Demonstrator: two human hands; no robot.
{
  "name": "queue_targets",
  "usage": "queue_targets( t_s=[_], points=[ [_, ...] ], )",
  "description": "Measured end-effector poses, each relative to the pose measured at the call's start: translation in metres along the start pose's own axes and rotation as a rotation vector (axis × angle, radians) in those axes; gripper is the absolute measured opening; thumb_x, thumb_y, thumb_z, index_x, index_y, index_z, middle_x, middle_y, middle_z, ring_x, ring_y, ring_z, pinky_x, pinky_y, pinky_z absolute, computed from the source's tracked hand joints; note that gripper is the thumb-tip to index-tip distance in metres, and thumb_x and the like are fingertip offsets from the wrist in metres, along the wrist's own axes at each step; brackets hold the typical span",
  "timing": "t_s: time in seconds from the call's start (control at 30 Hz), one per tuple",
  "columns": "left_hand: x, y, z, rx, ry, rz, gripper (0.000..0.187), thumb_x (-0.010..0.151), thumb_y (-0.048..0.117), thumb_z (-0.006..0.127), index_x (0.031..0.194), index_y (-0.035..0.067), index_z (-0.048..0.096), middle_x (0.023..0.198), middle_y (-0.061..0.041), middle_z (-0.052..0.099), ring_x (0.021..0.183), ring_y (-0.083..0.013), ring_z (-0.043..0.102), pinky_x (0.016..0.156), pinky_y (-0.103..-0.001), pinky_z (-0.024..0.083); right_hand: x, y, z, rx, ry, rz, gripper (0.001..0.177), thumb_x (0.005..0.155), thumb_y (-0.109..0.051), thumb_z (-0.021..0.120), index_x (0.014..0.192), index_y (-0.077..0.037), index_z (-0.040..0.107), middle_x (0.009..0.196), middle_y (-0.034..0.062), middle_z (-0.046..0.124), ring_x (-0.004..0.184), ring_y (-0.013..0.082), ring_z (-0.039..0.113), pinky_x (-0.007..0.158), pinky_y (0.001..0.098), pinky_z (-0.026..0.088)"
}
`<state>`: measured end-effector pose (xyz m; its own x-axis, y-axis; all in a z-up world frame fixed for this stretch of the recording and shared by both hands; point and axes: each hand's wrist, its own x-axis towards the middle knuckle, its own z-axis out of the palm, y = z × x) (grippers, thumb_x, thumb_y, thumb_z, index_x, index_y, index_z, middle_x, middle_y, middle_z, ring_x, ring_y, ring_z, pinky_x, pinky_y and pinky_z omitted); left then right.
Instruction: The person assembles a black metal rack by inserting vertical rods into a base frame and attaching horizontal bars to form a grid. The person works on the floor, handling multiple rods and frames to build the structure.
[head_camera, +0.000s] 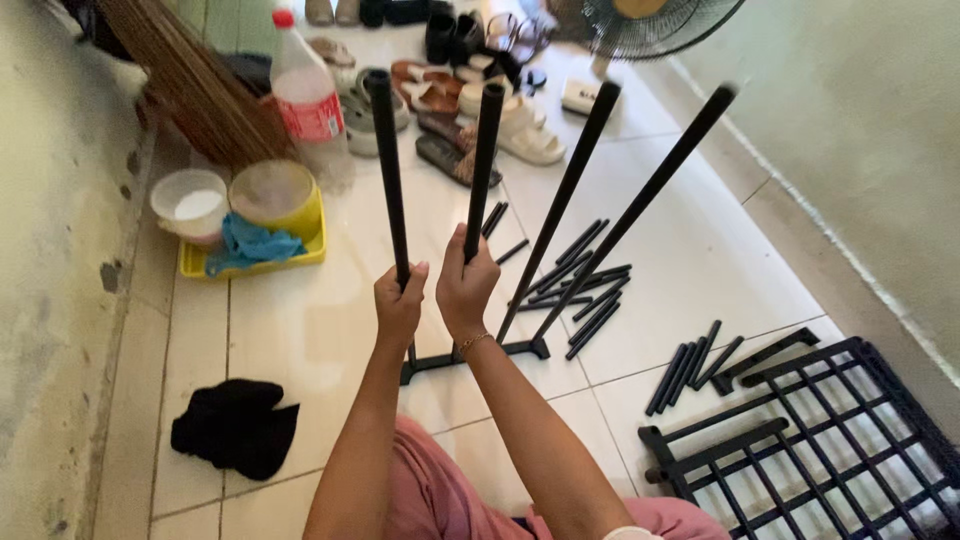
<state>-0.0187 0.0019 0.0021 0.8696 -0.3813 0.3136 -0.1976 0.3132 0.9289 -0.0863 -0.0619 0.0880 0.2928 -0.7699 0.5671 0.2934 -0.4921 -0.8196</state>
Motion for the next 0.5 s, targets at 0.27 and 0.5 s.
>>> queue_targets(
  t_s=[0.27, 0.5],
  points=[
    [0.003, 0.028, -0.007, 0.012, -0.134, -0.150, 0.029, 0.095, 0.021, 0.073, 0.074, 0.009, 0.056, 0.059, 0.005, 0.048, 0.051, -0.0058, 0.042, 0.046, -0.024, 0.033, -0.006, -0.015, -0.021, -0.026, -0.126, 0.104, 0.040, 0.110, -0.033, 0.050, 0.082, -0.004, 0.051, 0.057, -0.0021, 0.041, 0.052, 0.0080, 0.038, 0.046, 0.0319, 0.032],
    [0.016, 0.107, 0.008, 0.115, -0.115, 0.129, 0.022, 0.092, 0.015, 0.075, 0.100, 0.005, 0.057, 0.075, 0.003, 0.054, 0.065, -0.0053, 0.051, 0.058, -0.022, 0.044, 0.016, -0.039, -0.054, -0.161, -0.284, -0.005, 0.050, 0.097, -0.029, 0.066, 0.130, 0.001, 0.043, 0.097, 0.0090, 0.060, 0.083, 0.0169, 0.060, 0.072, 0.0321, 0.051]
  ],
)
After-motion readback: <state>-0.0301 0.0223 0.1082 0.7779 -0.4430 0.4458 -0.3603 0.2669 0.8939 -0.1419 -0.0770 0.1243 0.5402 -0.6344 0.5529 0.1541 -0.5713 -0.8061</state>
